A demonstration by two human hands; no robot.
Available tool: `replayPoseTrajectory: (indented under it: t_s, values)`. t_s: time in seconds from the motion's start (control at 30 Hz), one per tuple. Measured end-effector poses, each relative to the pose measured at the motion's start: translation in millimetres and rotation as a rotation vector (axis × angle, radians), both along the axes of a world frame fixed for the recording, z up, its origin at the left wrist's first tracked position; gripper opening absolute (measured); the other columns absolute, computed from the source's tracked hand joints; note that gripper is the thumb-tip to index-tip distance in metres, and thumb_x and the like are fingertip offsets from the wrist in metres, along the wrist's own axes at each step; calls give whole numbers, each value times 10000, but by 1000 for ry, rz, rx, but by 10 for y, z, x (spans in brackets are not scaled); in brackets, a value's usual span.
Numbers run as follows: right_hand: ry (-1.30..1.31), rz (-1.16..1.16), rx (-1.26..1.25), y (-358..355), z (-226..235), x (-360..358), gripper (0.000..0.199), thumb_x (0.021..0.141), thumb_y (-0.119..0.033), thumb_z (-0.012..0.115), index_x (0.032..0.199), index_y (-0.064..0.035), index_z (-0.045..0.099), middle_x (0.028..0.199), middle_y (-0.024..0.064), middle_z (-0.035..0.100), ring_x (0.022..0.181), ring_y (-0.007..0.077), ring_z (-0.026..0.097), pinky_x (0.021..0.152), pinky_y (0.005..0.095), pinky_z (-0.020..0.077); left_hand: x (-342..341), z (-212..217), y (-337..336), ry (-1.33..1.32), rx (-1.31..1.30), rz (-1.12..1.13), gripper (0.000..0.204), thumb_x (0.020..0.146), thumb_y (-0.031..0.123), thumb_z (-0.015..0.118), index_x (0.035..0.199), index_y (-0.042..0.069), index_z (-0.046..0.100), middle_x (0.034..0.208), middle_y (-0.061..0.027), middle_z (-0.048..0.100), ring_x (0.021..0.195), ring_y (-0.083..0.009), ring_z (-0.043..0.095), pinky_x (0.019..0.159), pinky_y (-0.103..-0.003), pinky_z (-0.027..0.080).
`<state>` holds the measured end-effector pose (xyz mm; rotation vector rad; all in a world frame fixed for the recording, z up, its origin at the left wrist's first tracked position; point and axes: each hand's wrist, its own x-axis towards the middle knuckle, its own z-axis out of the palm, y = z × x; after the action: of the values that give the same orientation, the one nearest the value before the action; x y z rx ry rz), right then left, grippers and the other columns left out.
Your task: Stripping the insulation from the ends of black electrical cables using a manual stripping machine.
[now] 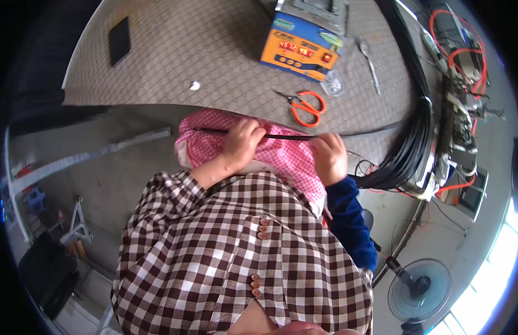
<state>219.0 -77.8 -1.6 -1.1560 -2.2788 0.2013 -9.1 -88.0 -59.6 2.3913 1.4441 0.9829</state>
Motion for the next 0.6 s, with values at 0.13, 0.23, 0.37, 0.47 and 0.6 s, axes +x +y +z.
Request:
replayPoseTrajectory:
  t_s: [0.13,0.23,0.37,0.47,0.6]
  values:
    - [-25,46,46,67,194,-310,165,615,-110,613,762,-57,563,744,79,506,747,268,501,670,359,409,-82,327,-93,45,26,-44,145,702,96,546,806,55,638,780,-48,551,800,-212,526,707,-348,414]
    - [-37,156,-106,-22,247,-420,218,634,-128,645,819,-48,563,751,77,529,734,257,521,668,354,417,-55,632,-139,-47,7,-98,178,653,22,621,830,27,628,747,-69,557,725,-244,536,648,-347,419]
    - [-92,196,-219,-199,432,-269,152,703,-116,612,820,-36,561,697,79,521,643,255,538,584,358,445,-204,1024,-250,-107,-157,-186,172,683,47,650,842,4,600,757,-107,587,671,-266,570,614,-359,461]
    - [-231,116,-465,-361,642,-34,130,728,-142,599,797,-41,556,673,90,528,622,267,561,552,367,454,-613,1166,-285,35,-402,-294,131,686,76,654,780,1,602,733,-121,599,679,-247,593,605,-333,471]
    - [-214,160,-635,-440,546,39,105,714,-131,596,747,-39,559,699,131,581,690,298,588,615,401,472,-613,1146,-308,-15,-459,-234,121,699,61,643,795,-4,610,736,-134,608,658,-248,598,580,-317,469]
